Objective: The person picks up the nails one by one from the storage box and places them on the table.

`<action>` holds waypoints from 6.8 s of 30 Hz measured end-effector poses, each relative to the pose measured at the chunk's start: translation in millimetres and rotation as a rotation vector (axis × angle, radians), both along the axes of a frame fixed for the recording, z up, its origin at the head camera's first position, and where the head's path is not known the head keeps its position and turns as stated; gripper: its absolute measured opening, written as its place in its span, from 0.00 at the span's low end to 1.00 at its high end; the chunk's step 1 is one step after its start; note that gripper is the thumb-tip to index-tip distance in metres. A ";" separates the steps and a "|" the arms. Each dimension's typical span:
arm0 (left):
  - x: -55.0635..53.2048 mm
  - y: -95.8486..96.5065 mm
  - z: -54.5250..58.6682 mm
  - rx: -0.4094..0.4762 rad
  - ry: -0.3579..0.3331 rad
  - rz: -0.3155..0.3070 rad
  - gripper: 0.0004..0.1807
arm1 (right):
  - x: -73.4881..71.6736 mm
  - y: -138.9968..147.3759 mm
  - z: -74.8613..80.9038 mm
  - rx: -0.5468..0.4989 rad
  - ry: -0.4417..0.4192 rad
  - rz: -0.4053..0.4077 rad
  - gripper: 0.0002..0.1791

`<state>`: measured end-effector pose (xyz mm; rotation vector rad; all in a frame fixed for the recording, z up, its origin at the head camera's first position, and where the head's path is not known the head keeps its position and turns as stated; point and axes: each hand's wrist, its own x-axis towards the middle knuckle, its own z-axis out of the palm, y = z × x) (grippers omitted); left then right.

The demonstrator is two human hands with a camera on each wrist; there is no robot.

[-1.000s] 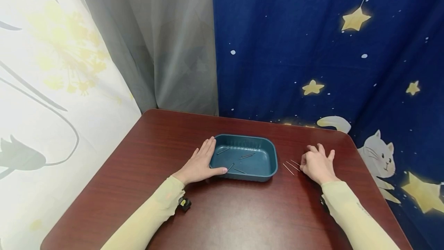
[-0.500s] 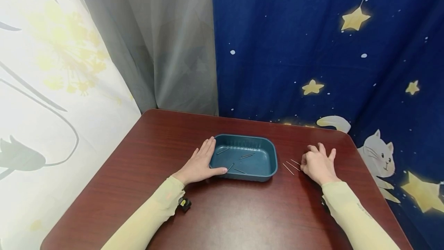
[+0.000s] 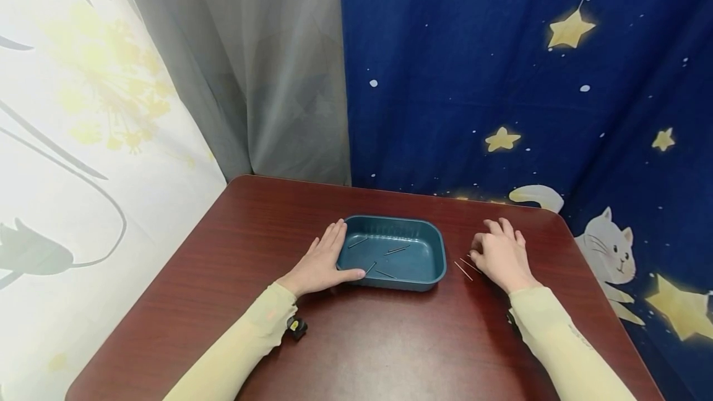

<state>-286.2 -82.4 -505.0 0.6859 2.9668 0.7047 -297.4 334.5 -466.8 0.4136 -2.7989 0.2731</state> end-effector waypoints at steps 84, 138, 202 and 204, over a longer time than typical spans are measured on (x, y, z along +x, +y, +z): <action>1.7 0.8 2.7 0.023 -0.020 0.008 0.70 | -19.4 -136.6 -20.9 0.098 -0.241 0.355 0.12; 0.7 1.5 5.0 0.023 -0.026 0.005 0.69 | -27.4 -18.9 47.4 0.043 -0.088 0.215 0.13; 1.0 2.5 2.8 -0.009 -0.016 0.011 0.71 | -27.9 53.2 -5.9 0.004 -0.242 0.072 0.06; 1.3 2.3 2.7 -0.007 -0.015 0.010 0.71 | -27.6 47.3 0.1 -0.006 -0.208 0.087 0.03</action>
